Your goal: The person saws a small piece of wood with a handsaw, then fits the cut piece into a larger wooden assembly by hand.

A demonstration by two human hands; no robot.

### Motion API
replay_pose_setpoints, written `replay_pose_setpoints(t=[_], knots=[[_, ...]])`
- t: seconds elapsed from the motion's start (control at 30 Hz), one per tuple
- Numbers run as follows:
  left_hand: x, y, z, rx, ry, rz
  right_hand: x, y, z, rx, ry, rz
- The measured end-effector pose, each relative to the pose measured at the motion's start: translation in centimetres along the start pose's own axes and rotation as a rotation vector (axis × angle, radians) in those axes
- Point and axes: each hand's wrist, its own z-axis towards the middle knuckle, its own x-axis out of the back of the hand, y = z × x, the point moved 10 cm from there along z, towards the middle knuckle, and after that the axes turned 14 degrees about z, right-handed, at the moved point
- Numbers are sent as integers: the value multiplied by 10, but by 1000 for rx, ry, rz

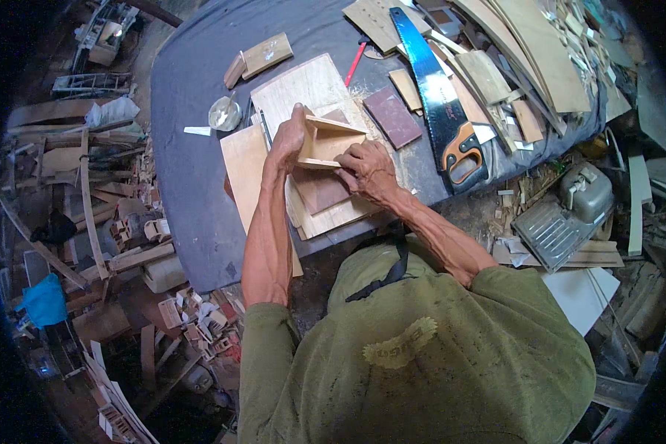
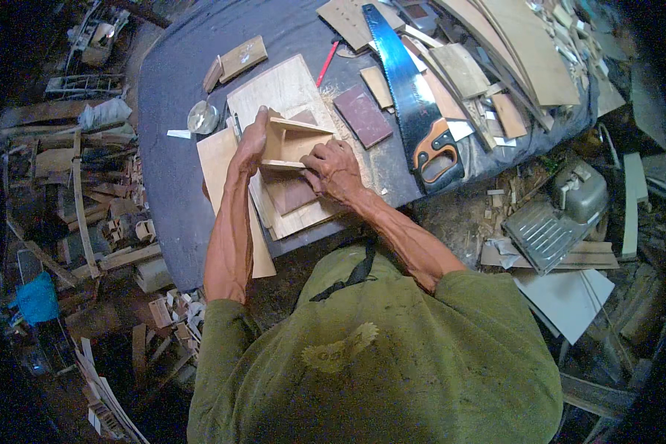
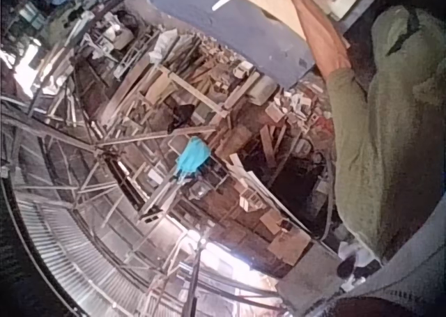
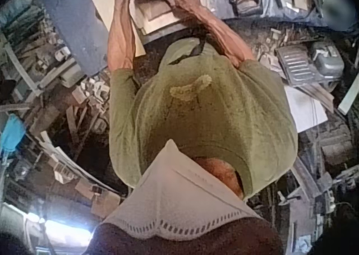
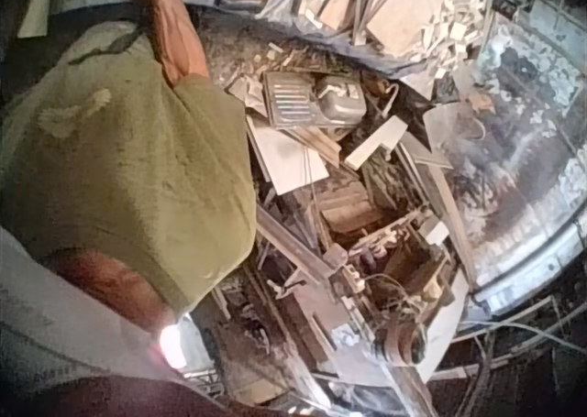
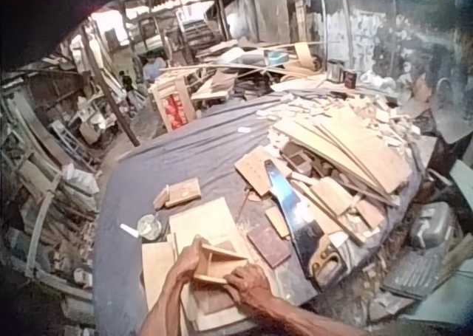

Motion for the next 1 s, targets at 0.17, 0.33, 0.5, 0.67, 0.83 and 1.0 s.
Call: replay_pose_setpoints(t=[0.17, 0.33, 0.5, 0.67, 0.83, 1.0], knots=[[-6, -6, 7, 12, -66, -13, -1, 3, 1, -28, -16, -3], [-2, -22, 17, 15, -29, -66, -1, -3, 1, -36, -31, 25], [-8, -8, 1, 53, -99, -96, 32, 16, -7, -190, 136, 280], [-6, -9, 1, 40, -49, -106, 51, 26, 11, -109, 152, 114], [-6, 0, -1, 39, -94, -75, 40, 49, 19, -98, 52, 132], [0, -12, 7, 19, 15, -75, 51, 91, -5, -608, 252, 448]])
